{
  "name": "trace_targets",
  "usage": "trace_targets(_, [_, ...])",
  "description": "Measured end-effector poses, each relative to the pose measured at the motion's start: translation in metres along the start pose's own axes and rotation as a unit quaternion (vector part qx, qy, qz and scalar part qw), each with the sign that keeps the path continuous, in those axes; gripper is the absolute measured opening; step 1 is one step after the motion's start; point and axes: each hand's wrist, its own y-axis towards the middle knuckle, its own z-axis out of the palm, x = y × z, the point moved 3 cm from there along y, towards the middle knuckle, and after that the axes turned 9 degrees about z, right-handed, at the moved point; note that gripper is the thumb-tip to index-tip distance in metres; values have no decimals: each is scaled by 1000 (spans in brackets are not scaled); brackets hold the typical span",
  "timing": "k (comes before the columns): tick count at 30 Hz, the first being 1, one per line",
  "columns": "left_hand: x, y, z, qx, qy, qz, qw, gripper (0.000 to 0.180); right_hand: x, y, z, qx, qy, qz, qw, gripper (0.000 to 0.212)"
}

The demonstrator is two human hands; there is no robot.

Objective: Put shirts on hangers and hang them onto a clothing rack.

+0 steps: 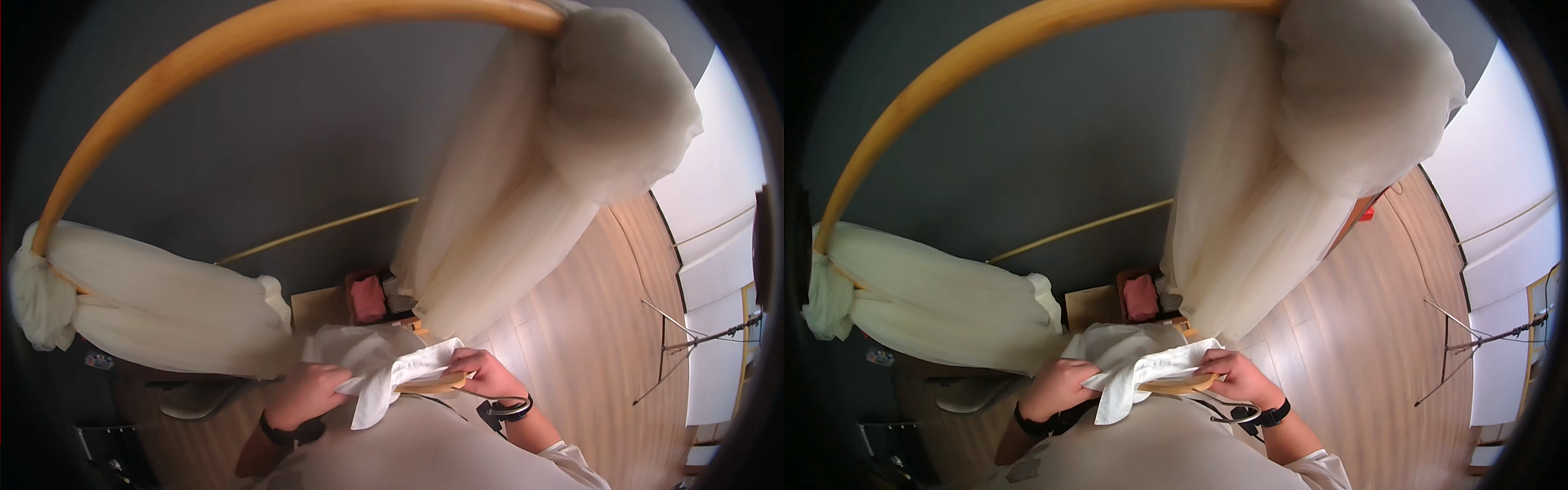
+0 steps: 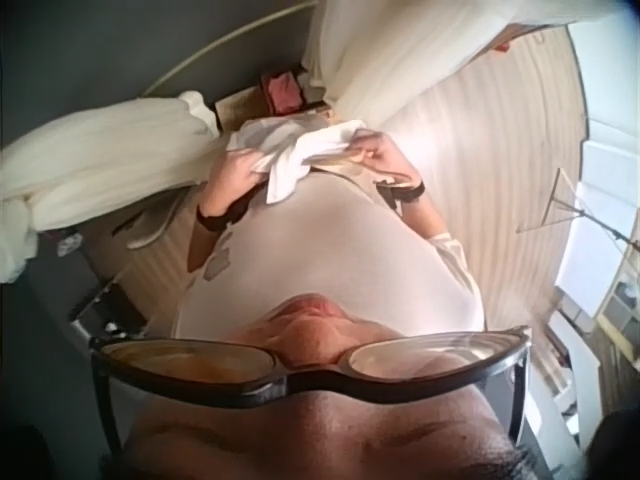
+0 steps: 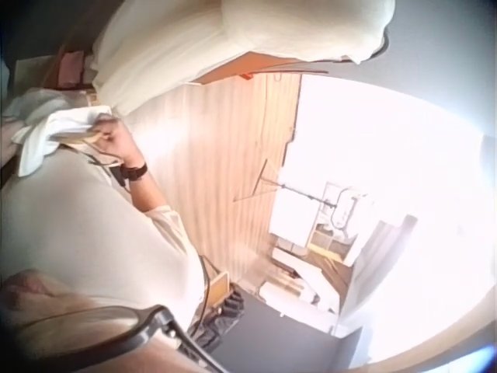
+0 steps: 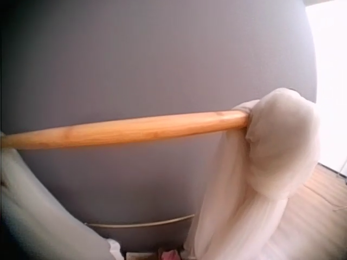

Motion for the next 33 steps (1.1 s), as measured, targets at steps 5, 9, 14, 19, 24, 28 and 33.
trace_targets(5, [-3,11,-6,-16,14,-23,1000,28,1,21,-12,-24,-94,-74,992,23])
trace_targets(9, [-13,23,-21,-24,39,-30,998,26,18,44,-17,-19,-122,-70,990,22])
trace_targets(14, [-19,50,-39,-87,14,-15,996,19,60,75,-11,-11,-174,-133,976,18])
trace_targets(19, [-32,60,-57,-98,18,3,995,22,76,87,-8,-3,-198,-162,967,21])
trace_targets(24, [-38,49,-55,-116,-50,45,991,17,64,80,-18,82,-101,-145,981,33])
trace_targets(28, [-22,19,-57,-143,-107,28,984,28,27,66,-45,91,83,-68,990,55])
trace_targets(33, [-23,2,-62,-197,-157,46,967,29,-10,56,-42,68,158,33,984,50])
